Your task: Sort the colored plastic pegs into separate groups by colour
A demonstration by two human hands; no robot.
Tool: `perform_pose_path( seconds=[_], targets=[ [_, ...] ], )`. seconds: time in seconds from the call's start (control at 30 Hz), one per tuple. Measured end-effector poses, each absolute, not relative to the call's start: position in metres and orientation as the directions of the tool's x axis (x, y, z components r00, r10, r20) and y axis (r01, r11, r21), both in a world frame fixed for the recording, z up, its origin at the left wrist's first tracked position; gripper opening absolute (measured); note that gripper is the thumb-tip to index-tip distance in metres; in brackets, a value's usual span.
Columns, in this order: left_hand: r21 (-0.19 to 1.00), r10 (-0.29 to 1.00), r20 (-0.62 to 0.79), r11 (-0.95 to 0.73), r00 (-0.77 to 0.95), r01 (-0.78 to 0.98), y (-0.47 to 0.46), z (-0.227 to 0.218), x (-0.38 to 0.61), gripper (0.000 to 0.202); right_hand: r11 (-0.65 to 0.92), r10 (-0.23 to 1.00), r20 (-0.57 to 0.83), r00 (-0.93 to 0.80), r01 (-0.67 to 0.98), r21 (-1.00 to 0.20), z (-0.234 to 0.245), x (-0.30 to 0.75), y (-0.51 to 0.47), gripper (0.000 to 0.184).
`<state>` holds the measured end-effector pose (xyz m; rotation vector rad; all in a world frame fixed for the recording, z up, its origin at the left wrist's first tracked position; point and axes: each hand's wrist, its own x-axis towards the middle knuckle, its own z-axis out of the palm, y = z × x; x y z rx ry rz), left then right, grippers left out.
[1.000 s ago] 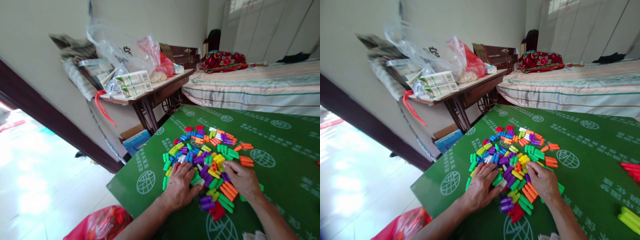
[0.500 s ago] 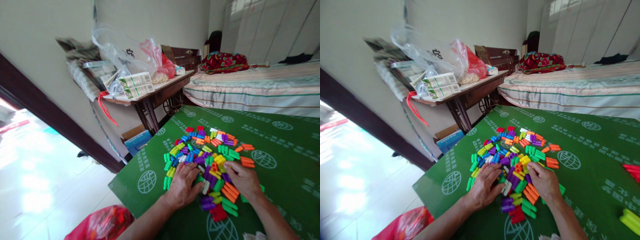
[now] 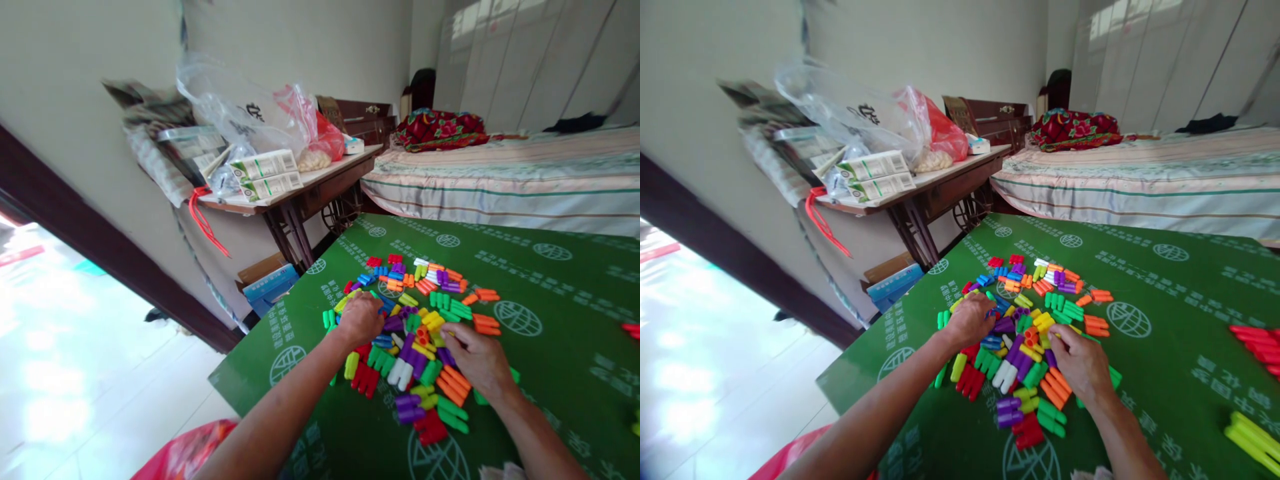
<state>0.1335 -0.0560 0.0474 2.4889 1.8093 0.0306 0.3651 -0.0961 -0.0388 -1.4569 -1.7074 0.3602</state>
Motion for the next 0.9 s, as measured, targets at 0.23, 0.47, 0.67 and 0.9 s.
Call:
perform_pose_path(
  seconds=[0.23,0.47,0.67,0.9],
  targets=[
    [-0.01,0.961,-0.107,-0.256,0.254,0.967,-0.043,0.043,0.149,0.023,0.262,0.924,0.382,0.028,0.682,-0.683,-0.038,0.365,-0.096,0.027],
    [0.002,0.95,-0.134,-0.283,0.281,0.959,-0.041,0.046,0.146,0.023,0.256,0.931,0.364,0.022,0.671,-0.696,-0.034,0.365,-0.096,0.027],
    [0.091,0.938,-0.134,-0.308,0.319,0.947,-0.037,0.043,0.145,0.018,0.225,0.943,0.331,0.031,0.673,-0.705,-0.033,0.365,-0.096,0.027],
    [0.269,0.934,-0.073,-0.319,0.35,0.909,-0.032,0.035,0.141,0.013,0.229,0.944,0.328,0.03,0.657,-0.718,-0.034,0.365,-0.096,0.027]
  ],
)
